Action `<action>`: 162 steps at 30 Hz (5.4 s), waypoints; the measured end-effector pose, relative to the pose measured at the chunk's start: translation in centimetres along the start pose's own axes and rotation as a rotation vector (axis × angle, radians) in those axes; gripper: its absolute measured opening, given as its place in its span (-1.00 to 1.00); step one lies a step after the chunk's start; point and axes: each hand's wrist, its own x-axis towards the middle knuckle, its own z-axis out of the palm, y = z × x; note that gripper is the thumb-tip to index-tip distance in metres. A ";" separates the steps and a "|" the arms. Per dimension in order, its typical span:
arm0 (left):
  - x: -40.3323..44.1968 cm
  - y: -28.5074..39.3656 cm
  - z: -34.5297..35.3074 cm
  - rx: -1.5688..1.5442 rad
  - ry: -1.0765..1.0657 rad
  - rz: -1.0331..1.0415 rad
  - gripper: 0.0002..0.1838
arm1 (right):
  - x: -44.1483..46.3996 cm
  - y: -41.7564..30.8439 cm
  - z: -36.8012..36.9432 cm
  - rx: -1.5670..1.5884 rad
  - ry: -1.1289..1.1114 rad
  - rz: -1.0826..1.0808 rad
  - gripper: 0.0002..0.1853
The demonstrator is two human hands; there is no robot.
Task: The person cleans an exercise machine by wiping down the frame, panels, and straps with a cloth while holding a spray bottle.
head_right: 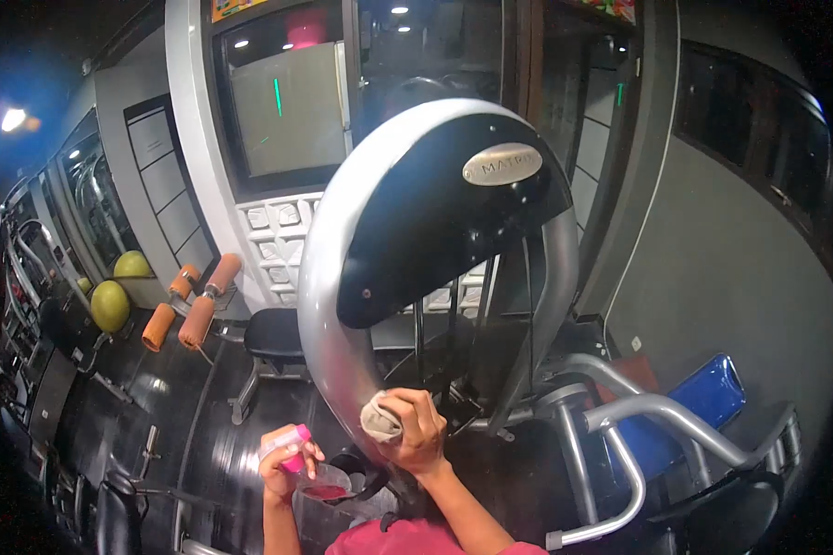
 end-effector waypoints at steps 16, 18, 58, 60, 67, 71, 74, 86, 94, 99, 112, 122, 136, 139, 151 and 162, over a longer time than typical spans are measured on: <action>0.1 1.0 -1.7 0.000 -0.134 -0.181 -0.70 | -1.0 -3.7 -1.1 -0.276 -0.150 -0.060 -0.51; 0.1 1.4 -1.7 0.005 -0.158 -0.205 -0.70 | 2.2 -4.9 -0.3 -0.269 -0.073 -0.055 -0.50; 2.4 2.8 -0.1 -0.124 -0.133 -0.215 -0.66 | 6.2 -4.8 0.0 -0.177 0.108 0.066 -0.48; 2.8 2.9 0.6 -0.104 -0.152 -0.199 -0.66 | 4.8 -4.5 -0.1 -0.155 0.100 0.055 -0.53; 4.4 3.5 2.9 -0.046 -0.242 -0.143 -0.65 | 0.5 -2.3 -1.4 -0.039 0.010 0.153 -0.60; 4.9 3.7 3.7 -0.077 -0.304 -0.167 -0.65 | 5.3 -1.3 -0.4 0.049 0.101 0.131 -0.55; 5.2 3.5 4.2 -0.062 -0.329 -0.163 -0.64 | 6.1 -0.6 -0.2 0.095 0.090 0.108 -0.63; 6.2 2.4 4.5 -0.070 -0.180 -0.131 -0.61 | 1.5 4.1 2.0 0.612 0.117 0.747 -0.75; 6.5 1.9 4.0 -0.115 -0.160 -0.094 -0.63 | 2.6 5.1 2.4 0.639 -0.004 0.659 -0.57; 6.4 2.0 4.0 -0.140 -0.157 -0.113 -0.64 | 1.1 3.3 -0.3 0.548 -0.103 0.542 -0.76; 6.6 1.5 3.7 -0.201 -0.183 -0.145 -0.62 | 3.1 0.7 -0.3 0.174 0.009 0.278 -0.58; 7.2 1.4 3.7 -0.218 -0.236 -0.185 -0.61 | 8.0 -0.7 0.3 -0.059 0.187 0.075 -0.67; 6.8 1.7 2.2 -0.211 -0.292 -0.230 -0.58 | 10.7 -4.2 -0.8 -0.345 0.052 -0.201 -0.45; 6.3 3.0 1.3 -0.233 -0.268 -0.150 -0.58 | 8.4 -4.5 -0.5 -0.318 0.027 -0.172 -0.46; 6.1 6.8 -0.1 -0.012 -0.210 0.119 -0.53 | 15.7 -6.8 -0.9 -0.618 -0.151 -0.405 -0.55; 6.9 9.5 -0.9 0.414 -0.248 0.343 -0.53 | 14.6 -7.9 -2.3 -0.746 -0.458 -0.579 -0.46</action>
